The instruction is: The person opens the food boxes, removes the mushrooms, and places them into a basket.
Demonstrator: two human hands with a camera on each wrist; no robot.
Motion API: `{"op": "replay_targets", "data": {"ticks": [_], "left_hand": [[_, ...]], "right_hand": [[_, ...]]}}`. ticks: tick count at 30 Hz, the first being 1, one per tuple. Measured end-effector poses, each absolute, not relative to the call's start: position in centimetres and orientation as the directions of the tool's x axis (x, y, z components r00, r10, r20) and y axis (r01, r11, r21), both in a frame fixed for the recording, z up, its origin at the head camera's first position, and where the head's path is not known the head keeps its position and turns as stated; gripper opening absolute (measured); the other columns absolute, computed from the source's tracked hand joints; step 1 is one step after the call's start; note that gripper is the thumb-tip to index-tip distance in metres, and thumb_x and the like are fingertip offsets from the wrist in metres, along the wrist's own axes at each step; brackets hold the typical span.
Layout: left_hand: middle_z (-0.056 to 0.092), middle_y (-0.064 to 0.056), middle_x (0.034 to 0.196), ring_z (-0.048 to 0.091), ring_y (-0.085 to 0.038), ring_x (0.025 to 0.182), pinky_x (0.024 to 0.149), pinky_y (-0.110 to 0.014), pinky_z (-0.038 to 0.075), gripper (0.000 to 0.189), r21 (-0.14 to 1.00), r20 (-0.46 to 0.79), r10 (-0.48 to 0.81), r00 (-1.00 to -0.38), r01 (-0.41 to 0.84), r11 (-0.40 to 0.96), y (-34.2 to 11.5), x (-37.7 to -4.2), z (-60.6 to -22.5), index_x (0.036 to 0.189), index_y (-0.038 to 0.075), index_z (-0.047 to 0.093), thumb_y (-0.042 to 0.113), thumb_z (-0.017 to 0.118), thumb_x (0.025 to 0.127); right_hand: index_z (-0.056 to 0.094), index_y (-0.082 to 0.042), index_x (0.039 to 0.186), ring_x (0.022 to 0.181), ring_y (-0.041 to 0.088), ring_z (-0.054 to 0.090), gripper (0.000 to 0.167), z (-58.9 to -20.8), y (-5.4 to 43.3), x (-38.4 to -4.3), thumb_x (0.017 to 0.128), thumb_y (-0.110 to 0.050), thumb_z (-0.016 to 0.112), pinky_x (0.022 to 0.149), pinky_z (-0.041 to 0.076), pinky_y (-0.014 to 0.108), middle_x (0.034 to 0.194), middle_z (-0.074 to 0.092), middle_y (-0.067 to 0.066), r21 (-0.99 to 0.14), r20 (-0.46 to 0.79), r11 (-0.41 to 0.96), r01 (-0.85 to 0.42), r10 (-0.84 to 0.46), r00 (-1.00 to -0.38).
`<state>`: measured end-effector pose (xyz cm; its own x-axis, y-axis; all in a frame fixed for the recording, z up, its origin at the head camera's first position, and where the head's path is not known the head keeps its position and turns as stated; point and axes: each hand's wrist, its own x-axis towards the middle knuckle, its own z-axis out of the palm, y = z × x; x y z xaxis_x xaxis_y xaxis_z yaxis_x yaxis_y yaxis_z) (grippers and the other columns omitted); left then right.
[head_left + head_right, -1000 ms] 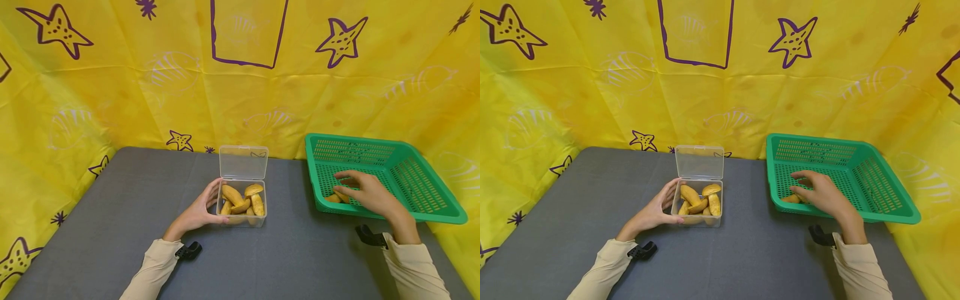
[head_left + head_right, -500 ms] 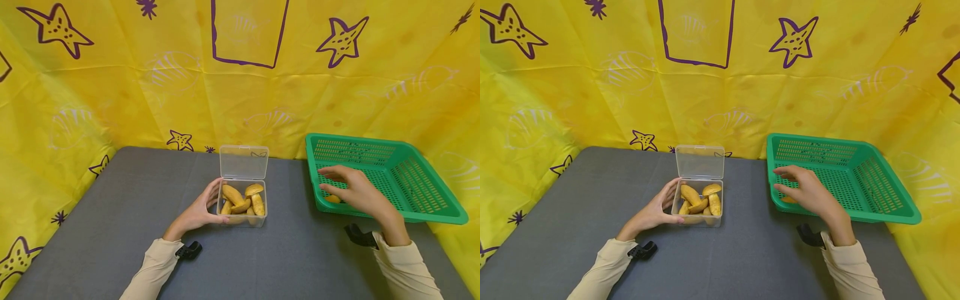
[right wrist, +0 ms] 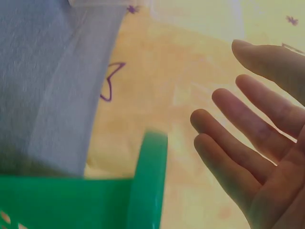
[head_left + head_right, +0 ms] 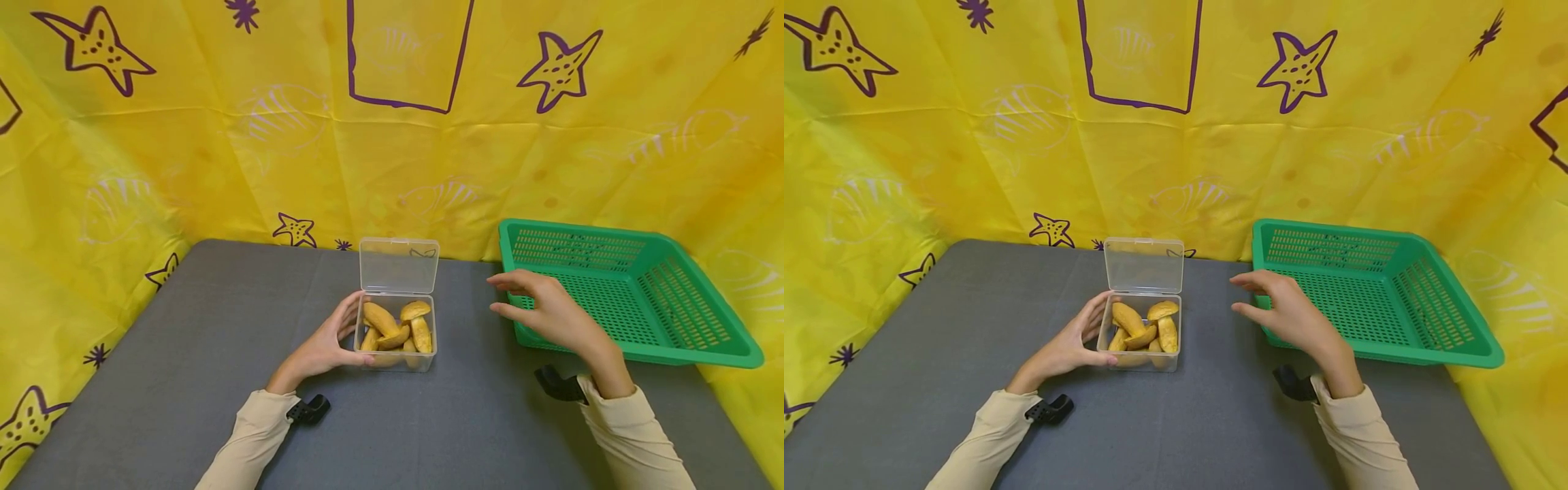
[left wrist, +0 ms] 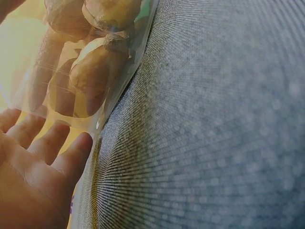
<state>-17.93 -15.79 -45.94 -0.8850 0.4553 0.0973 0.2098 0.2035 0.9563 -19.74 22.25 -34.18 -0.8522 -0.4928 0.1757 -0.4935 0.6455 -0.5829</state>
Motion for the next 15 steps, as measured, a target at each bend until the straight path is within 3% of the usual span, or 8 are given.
{"op": "replay_targets", "data": {"ticks": [15], "left_hand": [[0.02, -0.013, 0.165, 0.015, -0.033, 0.154, 0.12, -0.06, 0.024, 0.112, 0.957, 0.09, 0.461, -0.883, 0.205, 0.205, -15.8, -17.9, -45.8, 0.159, 0.017, 0.01, 0.016, 0.087, 0.077]], "right_hand": [[0.065, -0.008, 0.126, 0.116, 0.029, 0.064, 0.04, -35.5, 16.7, -20.5, 0.088, -0.017, 0.076, 0.099, 0.054, 0.046, 0.123, 0.068, 0.007, -0.578, 0.185, 0.565, -0.589, -0.612, -0.769]]}}
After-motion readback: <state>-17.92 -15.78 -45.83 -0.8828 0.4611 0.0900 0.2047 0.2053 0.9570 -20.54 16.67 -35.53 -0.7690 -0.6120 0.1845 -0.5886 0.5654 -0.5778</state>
